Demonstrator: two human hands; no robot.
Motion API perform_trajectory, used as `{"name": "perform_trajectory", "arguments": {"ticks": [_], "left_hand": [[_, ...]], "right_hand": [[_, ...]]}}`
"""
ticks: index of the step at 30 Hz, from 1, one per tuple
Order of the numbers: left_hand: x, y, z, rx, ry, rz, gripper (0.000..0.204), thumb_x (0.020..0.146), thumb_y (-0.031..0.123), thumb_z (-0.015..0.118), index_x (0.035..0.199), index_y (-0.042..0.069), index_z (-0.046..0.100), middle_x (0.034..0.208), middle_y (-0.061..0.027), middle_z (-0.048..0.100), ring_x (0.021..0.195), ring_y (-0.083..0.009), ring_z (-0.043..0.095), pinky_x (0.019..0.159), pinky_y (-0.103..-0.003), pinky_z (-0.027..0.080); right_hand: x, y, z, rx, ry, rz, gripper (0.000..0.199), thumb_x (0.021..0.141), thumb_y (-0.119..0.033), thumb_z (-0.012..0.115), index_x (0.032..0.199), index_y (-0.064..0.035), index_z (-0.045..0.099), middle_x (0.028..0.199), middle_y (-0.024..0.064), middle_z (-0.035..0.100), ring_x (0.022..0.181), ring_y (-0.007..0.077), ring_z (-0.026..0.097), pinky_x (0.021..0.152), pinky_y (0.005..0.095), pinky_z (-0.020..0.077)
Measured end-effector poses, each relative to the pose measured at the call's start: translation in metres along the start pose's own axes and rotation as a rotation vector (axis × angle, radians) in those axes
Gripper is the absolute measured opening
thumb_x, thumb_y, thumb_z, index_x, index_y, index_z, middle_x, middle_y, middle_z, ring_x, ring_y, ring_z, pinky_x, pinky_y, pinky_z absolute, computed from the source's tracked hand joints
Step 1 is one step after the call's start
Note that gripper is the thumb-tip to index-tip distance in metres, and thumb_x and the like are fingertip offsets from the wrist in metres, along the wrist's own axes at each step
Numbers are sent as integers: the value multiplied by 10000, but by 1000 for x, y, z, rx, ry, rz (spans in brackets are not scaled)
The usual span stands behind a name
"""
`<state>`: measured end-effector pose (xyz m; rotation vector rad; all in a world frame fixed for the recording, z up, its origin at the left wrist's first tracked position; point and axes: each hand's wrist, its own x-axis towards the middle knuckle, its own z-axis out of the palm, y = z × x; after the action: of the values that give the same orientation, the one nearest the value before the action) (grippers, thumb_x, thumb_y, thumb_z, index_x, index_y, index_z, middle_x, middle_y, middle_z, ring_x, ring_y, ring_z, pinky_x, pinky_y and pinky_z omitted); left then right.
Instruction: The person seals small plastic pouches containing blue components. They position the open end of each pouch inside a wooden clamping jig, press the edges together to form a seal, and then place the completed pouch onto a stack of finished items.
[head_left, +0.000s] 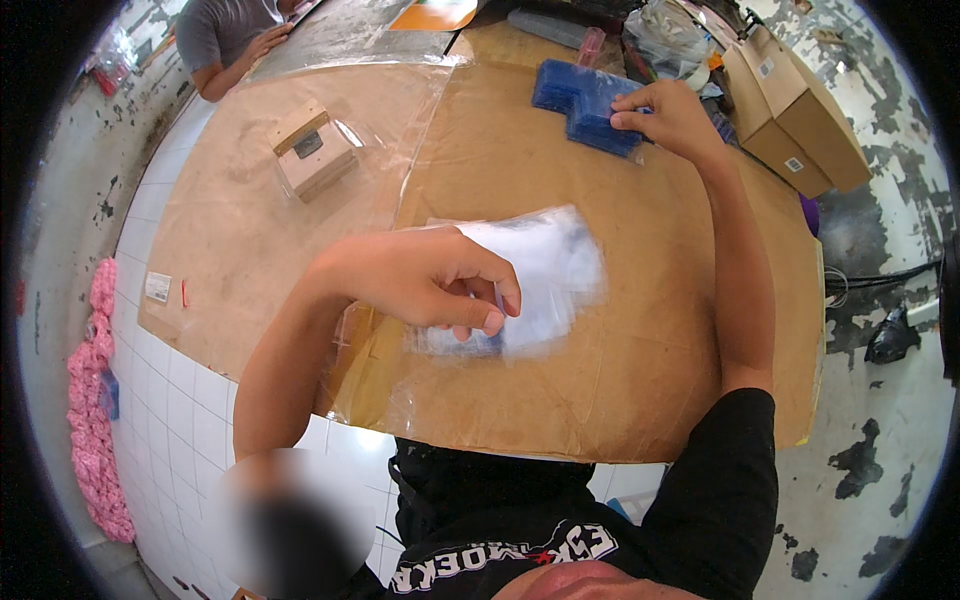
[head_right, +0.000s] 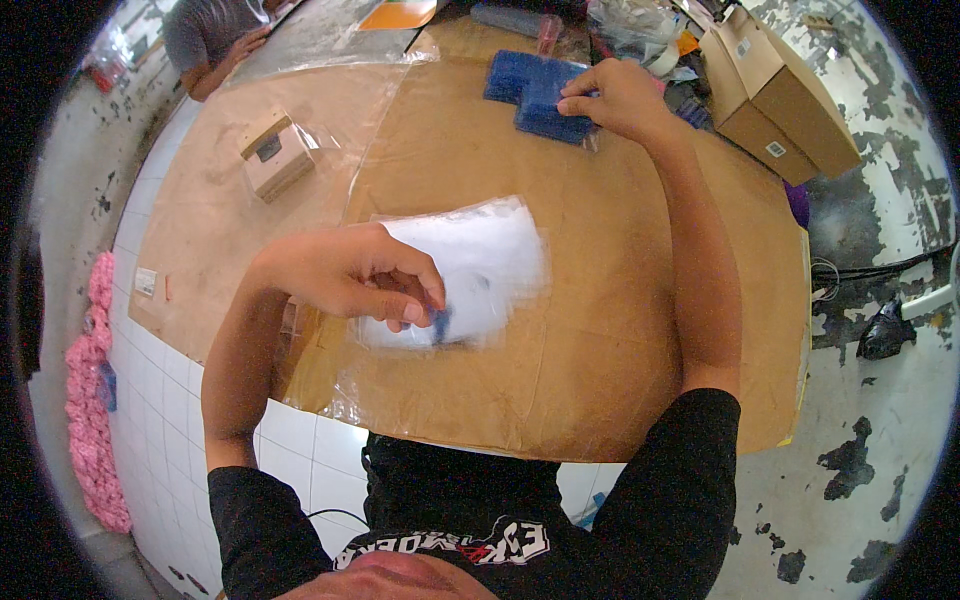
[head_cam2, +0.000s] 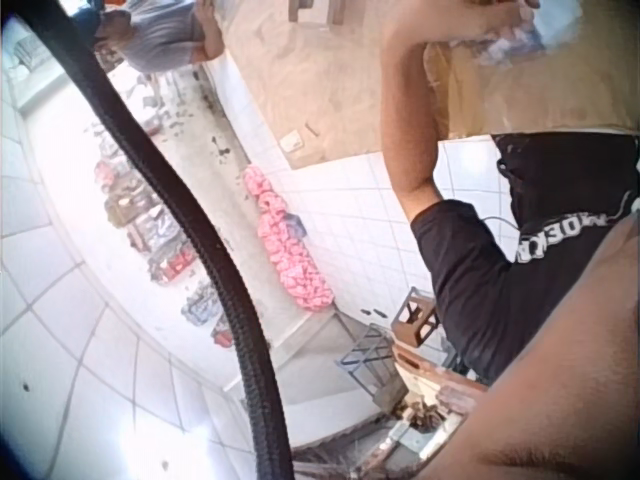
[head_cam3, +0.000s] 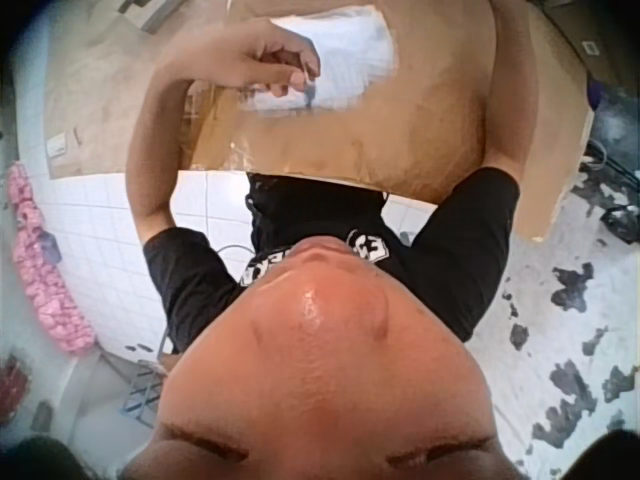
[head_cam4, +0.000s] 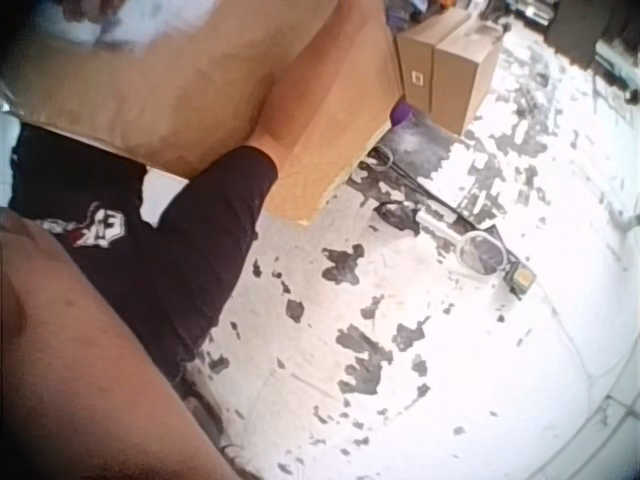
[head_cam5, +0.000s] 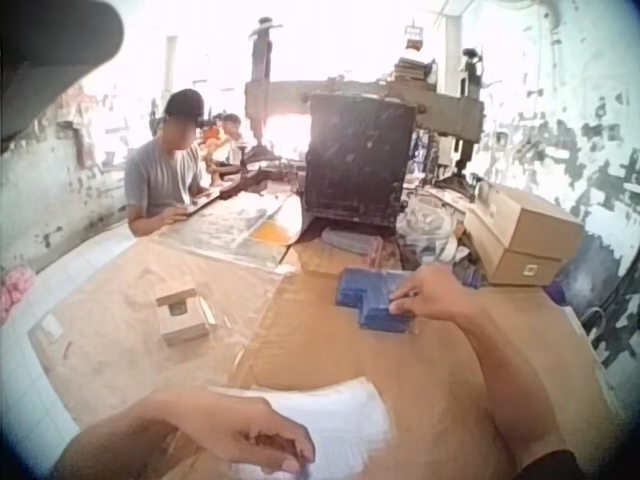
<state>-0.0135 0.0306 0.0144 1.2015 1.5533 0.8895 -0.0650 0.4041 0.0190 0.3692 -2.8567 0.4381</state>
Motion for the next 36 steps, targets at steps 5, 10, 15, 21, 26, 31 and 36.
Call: {"name": "perform_trajectory", "arguments": {"ticks": [5, 10, 15, 21, 26, 31, 36], "left_hand": [[-3, 4, 4, 47, 9, -3, 242, 996, 194, 643, 1146, 4, 639, 927, -96, 737, 815, -137, 701, 725, -295, 555], [-3, 1, 5, 96, 6, 26, 251, 1003, 205, 631, 1161, 11, 636, 951, -98, 736, 849, -153, 701, 735, -305, 552], [-4, 0, 4, 107, 21, 17, 248, 997, 203, 638, 1160, 16, 637, 953, -98, 737, 845, -158, 703, 733, -309, 550], [-3, -2, 5, 64, 23, 16, 240, 993, 196, 643, 1149, 15, 632, 904, -94, 741, 809, -153, 709, 727, -305, 549], [0, -3, 5, 22, 22, 3, 237, 997, 191, 637, 1150, 10, 624, 872, -99, 741, 771, -139, 714, 721, -295, 549], [-1, -3, 5, 23, 25, -4, 242, 999, 193, 635, 1154, 7, 620, 867, -100, 741, 769, -138, 713, 718, -296, 547], [-1, -3, 5, 29, 30, 5, 248, 1000, 205, 636, 1150, 9, 620, 847, -95, 737, 758, -134, 707, 704, -301, 539]], "right_hand": [[0, -7, -2, 7, -29, 66, 309, 775, -246, 808, 1002, -38, 780, 1035, 131, 758, 955, 238, 729, 860, 346, 546], [-1, -10, -5, 20, -39, 111, 316, 776, -213, 811, 1018, -12, 774, 1087, 144, 753, 961, 225, 724, 863, 337, 543], [-2, -13, -5, 72, -47, 135, 323, 773, -216, 815, 1022, -14, 775, 1112, 138, 749, 923, 212, 717, 838, 333, 542], [-1, -7, -5, 97, -51, 144, 332, 781, -226, 820, 1025, -6, 772, 1106, 130, 753, 896, 182, 707, 826, 321, 539], [-2, -1, -3, 134, -34, 170, 323, 833, -243, 795, 1022, 17, 765, 1050, 121, 763, 897, 151, 695, 814, 298, 535], [-5, -6, -16, 247, -94, 88, 259, 899, -197, 732, 1044, 16, 753, 890, 68, 748, 835, 115, 670, 765, 275, 527], [-10, -8, -22, 341, 86, -49, 225, 930, -160, 689, 1069, 10, 738, 865, 56, 732, 778, 101, 650, 718, 264, 521]]}}
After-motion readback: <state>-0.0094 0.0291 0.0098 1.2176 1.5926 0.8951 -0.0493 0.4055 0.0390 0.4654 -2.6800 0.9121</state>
